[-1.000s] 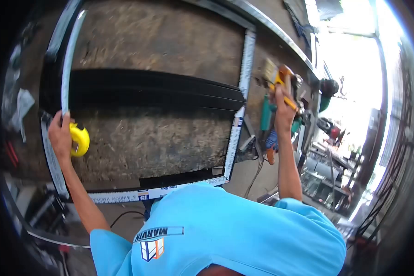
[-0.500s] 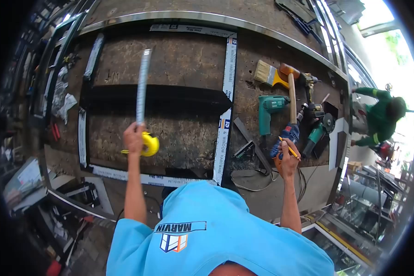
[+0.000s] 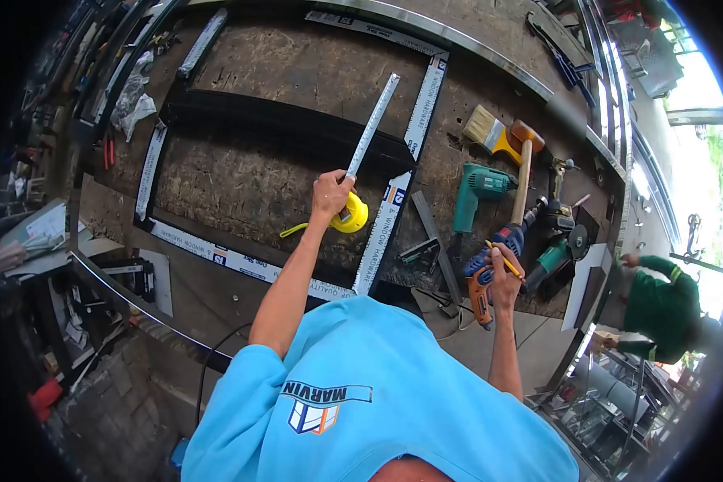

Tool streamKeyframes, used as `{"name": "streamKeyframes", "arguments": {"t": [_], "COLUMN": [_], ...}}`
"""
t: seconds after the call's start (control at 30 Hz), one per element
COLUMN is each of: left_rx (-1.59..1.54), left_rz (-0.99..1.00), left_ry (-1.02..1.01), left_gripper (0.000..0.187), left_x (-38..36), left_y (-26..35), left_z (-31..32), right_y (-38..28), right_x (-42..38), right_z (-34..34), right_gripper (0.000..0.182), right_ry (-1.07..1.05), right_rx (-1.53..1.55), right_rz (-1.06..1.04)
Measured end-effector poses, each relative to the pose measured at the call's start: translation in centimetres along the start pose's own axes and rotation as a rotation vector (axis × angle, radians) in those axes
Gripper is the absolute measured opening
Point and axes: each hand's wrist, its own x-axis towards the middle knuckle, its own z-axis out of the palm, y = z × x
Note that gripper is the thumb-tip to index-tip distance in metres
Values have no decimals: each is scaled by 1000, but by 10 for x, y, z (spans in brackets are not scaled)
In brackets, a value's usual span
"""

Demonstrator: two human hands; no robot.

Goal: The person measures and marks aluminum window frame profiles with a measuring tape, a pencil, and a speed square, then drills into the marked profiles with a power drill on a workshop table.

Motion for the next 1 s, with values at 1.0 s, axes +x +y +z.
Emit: {"name": "streamKeyframes", "arguments": {"t": [1.0], "left_rx": [92], "left_rz": [-164], "left_ry": [124], "left_gripper": [29], "left_x": [-1], "left_y": [4], "left_z": [20], "right_y": [-69], "right_x": [231], "right_z": [238], "right_gripper": [25], "right_ry": [-1388], "right_rx": [-177], "right_rz": [-671]}}
